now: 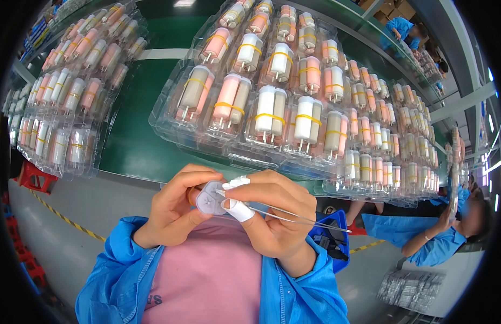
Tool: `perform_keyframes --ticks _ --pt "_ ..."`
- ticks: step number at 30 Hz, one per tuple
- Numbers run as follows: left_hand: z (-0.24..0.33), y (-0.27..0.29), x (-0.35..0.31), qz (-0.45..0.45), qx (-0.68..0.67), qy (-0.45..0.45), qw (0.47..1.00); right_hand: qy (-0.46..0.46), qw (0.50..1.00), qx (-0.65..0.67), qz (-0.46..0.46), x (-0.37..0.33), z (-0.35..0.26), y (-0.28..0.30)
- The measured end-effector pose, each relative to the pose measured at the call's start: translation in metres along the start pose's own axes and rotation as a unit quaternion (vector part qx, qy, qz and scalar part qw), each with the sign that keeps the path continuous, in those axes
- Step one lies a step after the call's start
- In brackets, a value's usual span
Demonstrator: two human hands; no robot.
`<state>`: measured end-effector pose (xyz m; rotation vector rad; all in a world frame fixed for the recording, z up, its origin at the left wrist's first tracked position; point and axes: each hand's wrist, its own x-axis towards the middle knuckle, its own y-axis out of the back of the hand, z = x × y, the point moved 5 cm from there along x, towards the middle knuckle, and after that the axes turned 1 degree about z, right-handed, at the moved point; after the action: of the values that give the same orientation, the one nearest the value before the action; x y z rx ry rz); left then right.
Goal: Assemble small plastic electronic components using tweezers on a factory line.
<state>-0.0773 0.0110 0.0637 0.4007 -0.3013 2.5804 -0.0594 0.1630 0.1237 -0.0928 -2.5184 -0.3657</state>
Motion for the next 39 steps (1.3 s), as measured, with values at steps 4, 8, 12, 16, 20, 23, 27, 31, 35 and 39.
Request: perform_keyframes --ticks 4,8,12,16,20,23,27,31,35,39 --pt "-0.001 0.000 0.000 0.009 0.002 -0.003 1.000 -0.002 1.000 0.009 0.002 0.000 0.001 0.000" --pt "0.004 0.001 0.002 0.001 0.058 -0.030 0.998 -0.008 1.000 -0.001 -0.001 0.001 0.002 -0.001" --pt "0.005 0.002 0.004 -0.003 0.107 -0.054 0.993 -0.005 0.999 -0.032 -0.031 0.004 0.002 -0.003" --pt "0.009 0.003 0.007 -0.018 0.211 -0.111 0.971 -0.027 0.997 -0.044 -0.056 0.006 0.002 -0.004" --pt "0.007 0.003 0.008 -0.016 0.299 -0.168 0.939 -0.044 0.991 -0.069 -0.107 0.018 -0.001 -0.008" --pt "0.005 0.005 0.007 0.002 0.180 -0.093 0.979 -0.069 0.997 0.016 -0.043 0.015 0.005 -0.003" --pt "0.002 0.006 0.006 0.006 0.075 -0.031 0.997 -0.073 0.988 0.119 0.059 0.001 0.013 0.004" --pt "0.003 0.008 0.007 -0.027 0.072 -0.045 0.996 -0.069 0.990 0.112 0.058 -0.006 0.015 0.005" --pt "0.002 0.006 0.007 -0.023 0.033 -0.034 0.999 -0.074 0.987 0.127 0.072 -0.009 0.018 0.005" --pt "-0.001 0.006 0.007 -0.023 -0.023 -0.015 0.999 -0.114 0.983 0.124 0.074 -0.012 0.018 0.007"
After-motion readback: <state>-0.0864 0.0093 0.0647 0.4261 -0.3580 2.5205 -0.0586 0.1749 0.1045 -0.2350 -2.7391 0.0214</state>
